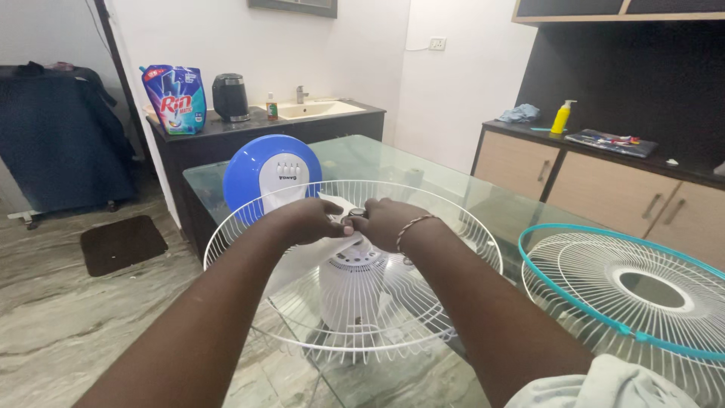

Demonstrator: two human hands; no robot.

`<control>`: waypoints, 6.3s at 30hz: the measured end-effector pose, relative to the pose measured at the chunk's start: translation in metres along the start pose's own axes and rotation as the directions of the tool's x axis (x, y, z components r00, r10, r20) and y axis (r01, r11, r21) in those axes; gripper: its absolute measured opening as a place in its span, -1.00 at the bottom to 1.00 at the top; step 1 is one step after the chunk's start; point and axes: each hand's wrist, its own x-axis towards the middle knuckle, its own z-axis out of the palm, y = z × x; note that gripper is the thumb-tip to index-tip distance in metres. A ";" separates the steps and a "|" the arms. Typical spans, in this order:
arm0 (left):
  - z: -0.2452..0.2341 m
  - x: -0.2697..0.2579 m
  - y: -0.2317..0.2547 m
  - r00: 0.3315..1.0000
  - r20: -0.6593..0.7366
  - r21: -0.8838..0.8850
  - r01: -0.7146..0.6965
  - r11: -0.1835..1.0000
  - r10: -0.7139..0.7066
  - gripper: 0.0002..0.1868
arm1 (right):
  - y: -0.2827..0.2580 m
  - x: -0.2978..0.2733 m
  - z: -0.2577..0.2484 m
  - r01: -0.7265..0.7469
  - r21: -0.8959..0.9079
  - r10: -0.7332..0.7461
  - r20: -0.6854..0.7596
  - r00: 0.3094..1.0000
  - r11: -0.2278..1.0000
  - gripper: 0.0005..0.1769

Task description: The person assembles a table fan on a glass table. They attach the fan blades to the motor hub, secure them with a nut, and then place the front wire cage over the blades.

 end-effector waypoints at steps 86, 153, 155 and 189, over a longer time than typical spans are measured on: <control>0.365 -0.021 0.226 0.656 -0.542 0.031 -0.609 0.793 0.525 -0.28 | 0.282 -0.244 0.154 -0.476 0.119 0.350 -0.831 0.433 0.872 -0.49; 0.263 -0.112 0.214 0.645 -0.620 -0.252 -0.703 0.666 0.447 -0.06 | 0.326 -0.257 0.148 0.235 0.925 0.929 -0.338 0.148 0.299 -0.61; 0.241 -0.123 0.211 0.668 -0.620 -0.279 -0.678 0.680 0.411 -0.07 | 0.317 -0.251 0.149 0.310 0.918 0.910 -0.331 0.251 0.249 -0.59; 0.051 -0.216 -0.002 0.729 -0.666 0.124 0.316 0.941 -0.157 -0.34 | 0.109 -0.146 0.051 0.184 0.682 0.495 -0.665 0.560 0.708 -0.51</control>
